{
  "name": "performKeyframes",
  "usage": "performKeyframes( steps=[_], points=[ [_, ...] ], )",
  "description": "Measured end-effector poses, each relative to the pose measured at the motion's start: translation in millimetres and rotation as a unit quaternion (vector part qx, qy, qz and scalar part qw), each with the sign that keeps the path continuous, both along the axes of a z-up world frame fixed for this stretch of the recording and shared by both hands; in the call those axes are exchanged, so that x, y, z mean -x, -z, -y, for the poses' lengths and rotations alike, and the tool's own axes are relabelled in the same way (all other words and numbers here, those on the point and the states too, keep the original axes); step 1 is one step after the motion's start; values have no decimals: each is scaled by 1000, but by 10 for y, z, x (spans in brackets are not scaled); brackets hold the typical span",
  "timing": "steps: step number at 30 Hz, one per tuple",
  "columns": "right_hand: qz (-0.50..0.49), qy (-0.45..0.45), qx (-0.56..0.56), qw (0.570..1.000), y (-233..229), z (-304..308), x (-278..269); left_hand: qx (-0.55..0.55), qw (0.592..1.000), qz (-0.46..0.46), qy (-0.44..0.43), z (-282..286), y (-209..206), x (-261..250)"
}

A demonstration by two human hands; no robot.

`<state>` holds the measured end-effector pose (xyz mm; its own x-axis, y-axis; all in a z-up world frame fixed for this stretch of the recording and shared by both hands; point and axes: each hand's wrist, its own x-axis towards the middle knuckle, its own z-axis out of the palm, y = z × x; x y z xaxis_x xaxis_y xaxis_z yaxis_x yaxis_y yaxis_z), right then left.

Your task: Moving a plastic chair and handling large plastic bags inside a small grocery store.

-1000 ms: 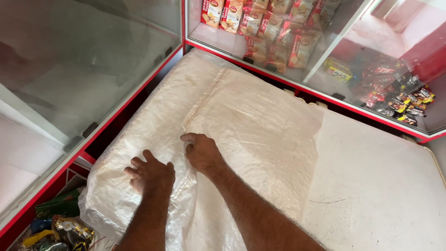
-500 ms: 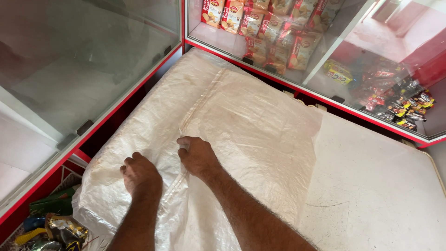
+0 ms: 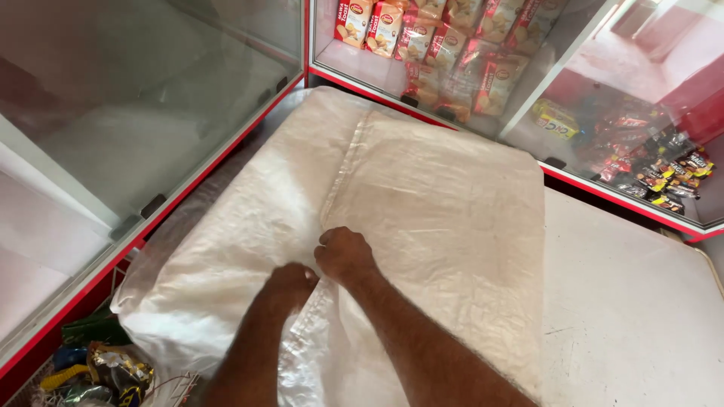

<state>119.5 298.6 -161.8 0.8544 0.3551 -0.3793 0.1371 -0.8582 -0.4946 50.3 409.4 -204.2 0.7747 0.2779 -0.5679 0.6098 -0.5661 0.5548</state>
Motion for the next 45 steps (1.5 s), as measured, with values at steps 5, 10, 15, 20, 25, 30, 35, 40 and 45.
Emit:
performKeyframes(
  steps=[5, 10, 15, 20, 25, 30, 35, 40, 45],
  points=[
    [9, 10, 5, 1000, 125, 69, -122, -281, 957, 61, -40, -250, -91, -93],
    [-7, 67, -41, 997, -102, 145, -60, -284, 946, 51, -144, -648, 160, -87],
    [-36, 152, -48, 986, -302, 144, 23, -349, 935, -53, -36, -754, 304, -111],
    [-68, 169, -76, 980, -280, 170, -2, -266, 959, -25, -93, -833, 648, -258],
    [-85, 167, -75, 979, -313, 276, -8, -193, 977, -76, -50, -439, -173, -189],
    [-9, 141, -84, 986, -225, 569, -164, -289, 947, -27, -137, -537, 261, -47],
    [0, 145, -104, 984, -128, 582, -22, -379, 922, -19, -80, -687, 651, -54],
    [-34, 124, -97, 987, -114, 482, 94, -420, 905, -66, -3, -813, 822, -24],
    [-22, 109, -90, 990, 0, 483, 57, -287, 955, -22, -75, -767, 547, -80]
  ],
)
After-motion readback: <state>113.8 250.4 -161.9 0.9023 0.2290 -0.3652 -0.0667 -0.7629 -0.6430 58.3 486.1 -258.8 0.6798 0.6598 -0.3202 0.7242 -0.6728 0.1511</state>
